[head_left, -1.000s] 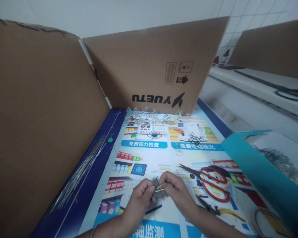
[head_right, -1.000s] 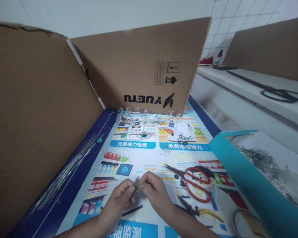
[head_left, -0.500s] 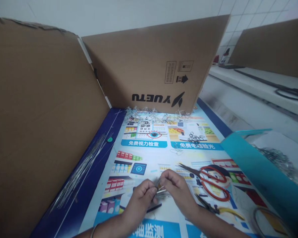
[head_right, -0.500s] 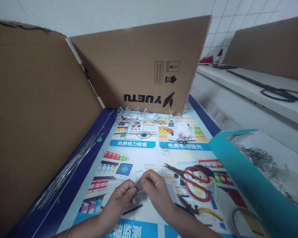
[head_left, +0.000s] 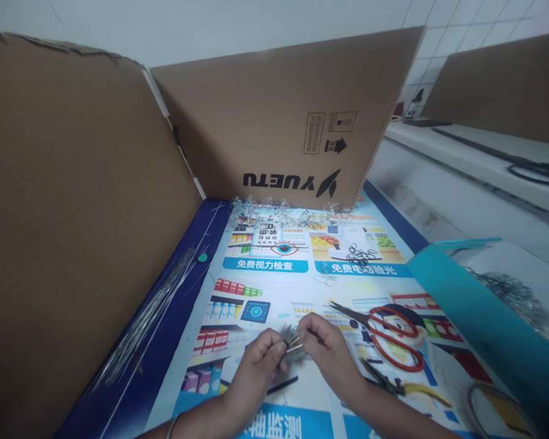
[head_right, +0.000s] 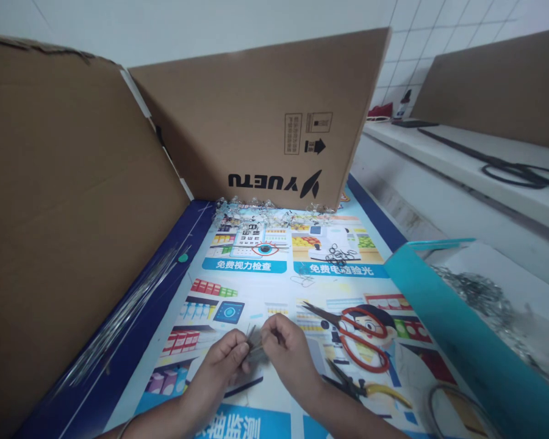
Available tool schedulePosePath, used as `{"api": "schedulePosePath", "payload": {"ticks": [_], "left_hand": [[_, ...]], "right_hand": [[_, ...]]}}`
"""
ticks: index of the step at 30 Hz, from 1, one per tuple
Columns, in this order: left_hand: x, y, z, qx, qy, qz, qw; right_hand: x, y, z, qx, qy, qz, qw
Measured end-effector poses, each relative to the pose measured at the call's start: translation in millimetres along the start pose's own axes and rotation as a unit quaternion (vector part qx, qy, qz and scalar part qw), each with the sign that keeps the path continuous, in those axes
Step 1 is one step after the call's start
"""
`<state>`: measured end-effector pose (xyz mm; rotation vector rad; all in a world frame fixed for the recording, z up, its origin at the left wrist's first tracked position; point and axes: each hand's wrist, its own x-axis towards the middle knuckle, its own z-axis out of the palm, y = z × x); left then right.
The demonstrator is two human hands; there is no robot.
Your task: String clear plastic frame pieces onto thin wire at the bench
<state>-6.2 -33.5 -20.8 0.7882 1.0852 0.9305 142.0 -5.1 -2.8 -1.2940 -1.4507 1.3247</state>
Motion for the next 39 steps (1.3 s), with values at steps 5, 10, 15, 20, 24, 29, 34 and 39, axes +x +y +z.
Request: {"api": "schedulePosePath", "payload": {"ticks": [5, 10, 15, 20, 24, 29, 34, 39], "left_hand": [[-1.3, 1.3, 0.9, -0.014, -0.005, 0.007, 1.0], [-1.4, 1.2, 1.2, -0.02, 0.006, 0.009, 1.0], [-1.3, 1.4, 0.3, -0.007, 0.009, 0.01, 1.0], [-1.3, 1.1, -0.6, -0.009, 0.0, 0.0, 1.0], [-1.3, 2.1, -0.2, -0.014, -0.016, -0.01, 1.0], [-0.9, 2.9, -0.3, -0.015, -0.041, -0.021, 0.999], [-0.9, 2.1, -1.2, -0.016, -0.058, -0.023, 0.998], [-0.9, 1.4, -1.6, -0.015, -0.06, -0.019, 0.998]], "right_hand": [[0.2, -0.6, 0.4, -0.002, 0.003, -0.002, 1.0], [-0.6, -2.2, 0.3, 0.013, 0.003, 0.002, 1.0], [-2.3, -3.0, -0.2, 0.024, 0.007, -0.006, 1.0], [-2.4, -4.9, -2.6, 0.097, -0.033, -0.006, 0.995], [0.5, -3.5, -3.4, 0.162, -0.031, 0.006, 0.986], [3.3, -1.5, -3.9, 0.163, -0.056, 0.03, 0.985], [4.1, -2.4, -4.8, 0.148, -0.056, 0.04, 0.987], [4.4, -5.3, -4.9, 0.124, -0.053, 0.037, 0.99]]}}
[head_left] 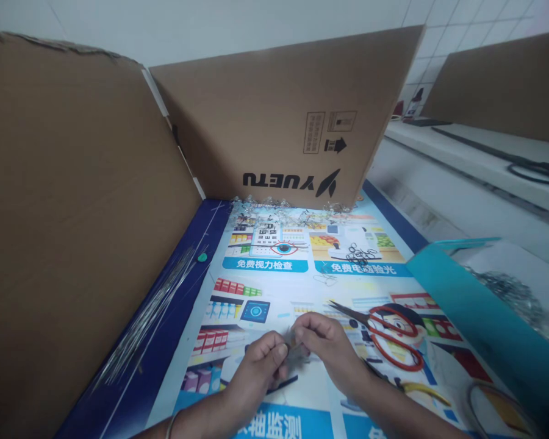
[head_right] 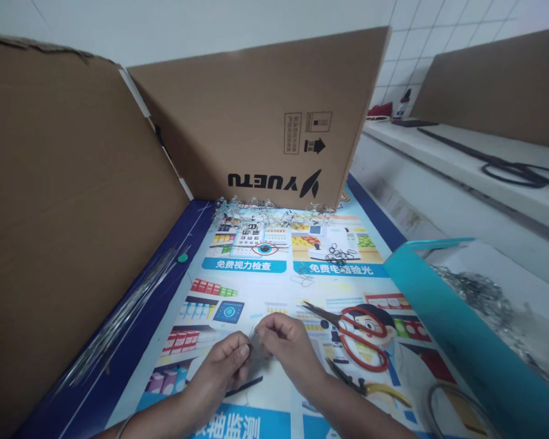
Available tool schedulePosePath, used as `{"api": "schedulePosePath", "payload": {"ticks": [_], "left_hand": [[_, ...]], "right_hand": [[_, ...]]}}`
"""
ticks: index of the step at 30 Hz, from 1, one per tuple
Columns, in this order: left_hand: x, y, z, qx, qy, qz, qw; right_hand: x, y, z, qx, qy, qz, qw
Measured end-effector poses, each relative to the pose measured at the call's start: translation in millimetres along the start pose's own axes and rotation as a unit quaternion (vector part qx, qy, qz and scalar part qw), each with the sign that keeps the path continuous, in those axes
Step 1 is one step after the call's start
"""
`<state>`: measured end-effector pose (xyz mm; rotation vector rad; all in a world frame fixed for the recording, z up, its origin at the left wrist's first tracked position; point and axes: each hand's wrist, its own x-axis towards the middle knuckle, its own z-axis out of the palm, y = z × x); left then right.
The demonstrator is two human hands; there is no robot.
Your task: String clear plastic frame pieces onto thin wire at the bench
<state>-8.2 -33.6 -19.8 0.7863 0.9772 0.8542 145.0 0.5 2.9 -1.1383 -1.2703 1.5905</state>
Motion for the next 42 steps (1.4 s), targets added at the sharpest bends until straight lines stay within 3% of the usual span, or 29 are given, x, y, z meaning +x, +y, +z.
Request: {"api": "schedulePosePath", "payload": {"ticks": [24, 42], "left_hand": [[-1.1, 1.9, 3.0, -0.011, 0.035, 0.002, 0.999], [-0.6, -2.3, 1.2, 0.012, 0.035, 0.016, 0.999]], "right_hand": [[-0.1, 2.6, 2.9, -0.035, 0.039, 0.012, 0.999], [-1.0, 2.6, 1.7, -0.02, 0.017, 0.003, 1.0]]}}
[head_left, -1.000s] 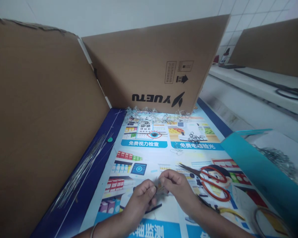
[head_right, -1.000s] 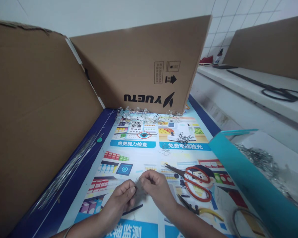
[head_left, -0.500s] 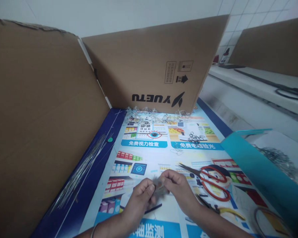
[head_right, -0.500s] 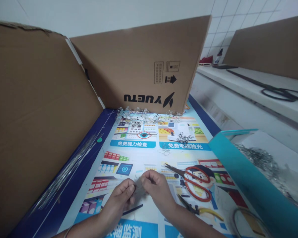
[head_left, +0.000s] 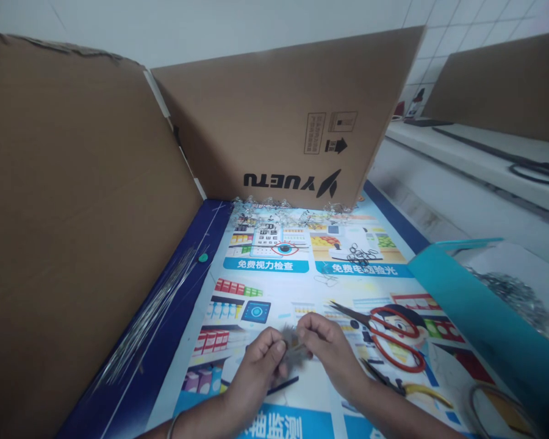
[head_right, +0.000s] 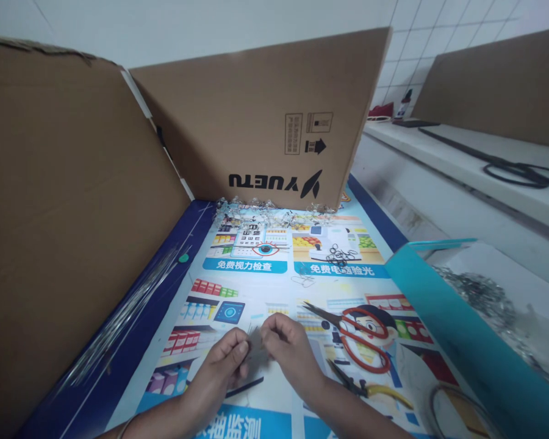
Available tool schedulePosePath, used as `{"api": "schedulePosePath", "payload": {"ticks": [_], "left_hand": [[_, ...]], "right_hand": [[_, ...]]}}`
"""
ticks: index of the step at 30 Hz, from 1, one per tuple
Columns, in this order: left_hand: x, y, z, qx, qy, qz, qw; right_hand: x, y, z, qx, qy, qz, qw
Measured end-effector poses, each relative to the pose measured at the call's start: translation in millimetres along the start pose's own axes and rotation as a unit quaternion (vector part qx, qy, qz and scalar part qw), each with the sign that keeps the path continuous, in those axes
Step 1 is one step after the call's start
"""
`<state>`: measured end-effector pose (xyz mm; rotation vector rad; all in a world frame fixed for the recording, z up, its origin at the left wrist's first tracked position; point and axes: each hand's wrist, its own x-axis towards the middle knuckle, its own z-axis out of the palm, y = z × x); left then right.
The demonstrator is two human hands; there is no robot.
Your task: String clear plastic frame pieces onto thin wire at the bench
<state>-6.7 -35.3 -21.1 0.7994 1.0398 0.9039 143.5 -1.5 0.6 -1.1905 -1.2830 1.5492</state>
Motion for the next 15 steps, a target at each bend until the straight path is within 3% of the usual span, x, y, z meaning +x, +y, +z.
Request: {"api": "schedulePosePath", "payload": {"ticks": [15], "left_hand": [[0.0, 3.3, 2.2, 0.025, -0.011, 0.0, 1.0]], "right_hand": [[0.9, 0.5, -0.2, -0.042, 0.005, -0.005, 0.999]]}}
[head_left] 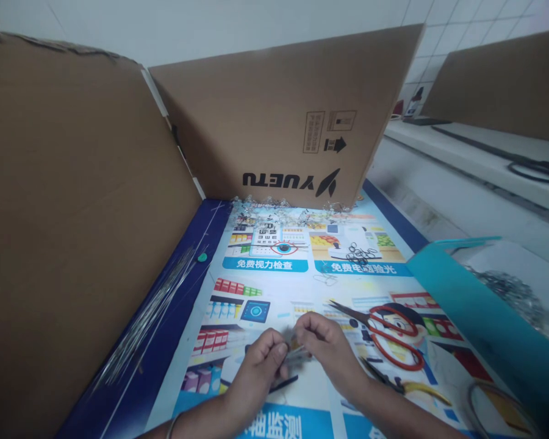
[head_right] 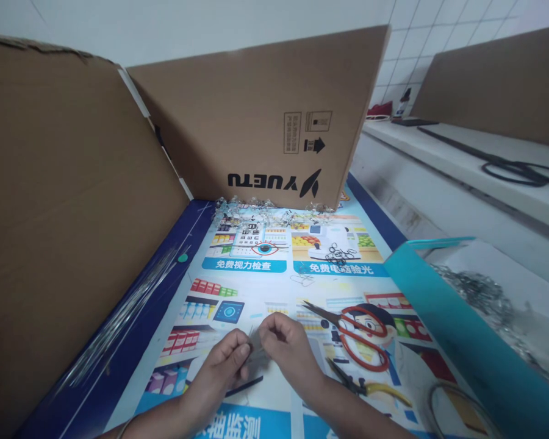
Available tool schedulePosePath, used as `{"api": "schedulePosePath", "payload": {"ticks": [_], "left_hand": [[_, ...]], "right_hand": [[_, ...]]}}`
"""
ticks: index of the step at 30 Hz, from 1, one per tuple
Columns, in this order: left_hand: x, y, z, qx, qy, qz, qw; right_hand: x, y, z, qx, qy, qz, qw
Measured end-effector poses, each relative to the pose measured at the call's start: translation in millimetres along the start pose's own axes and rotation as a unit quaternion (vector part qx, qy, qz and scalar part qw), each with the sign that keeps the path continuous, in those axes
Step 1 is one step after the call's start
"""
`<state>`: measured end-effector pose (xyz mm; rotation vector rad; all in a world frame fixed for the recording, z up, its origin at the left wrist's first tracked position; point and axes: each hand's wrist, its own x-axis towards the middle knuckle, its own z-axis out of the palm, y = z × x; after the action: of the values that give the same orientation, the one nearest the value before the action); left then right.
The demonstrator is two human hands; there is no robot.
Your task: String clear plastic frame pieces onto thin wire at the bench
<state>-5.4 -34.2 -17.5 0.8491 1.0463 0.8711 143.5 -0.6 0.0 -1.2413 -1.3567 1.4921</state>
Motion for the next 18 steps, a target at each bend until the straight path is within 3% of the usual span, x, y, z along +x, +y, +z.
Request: {"api": "schedulePosePath", "payload": {"ticks": [18], "left_hand": [[-2.0, -0.9, -0.4, -0.009, 0.032, 0.009, 0.999]], "right_hand": [[-1.2, 4.3, 0.8, -0.03, 0.005, -0.017, 0.999]]}}
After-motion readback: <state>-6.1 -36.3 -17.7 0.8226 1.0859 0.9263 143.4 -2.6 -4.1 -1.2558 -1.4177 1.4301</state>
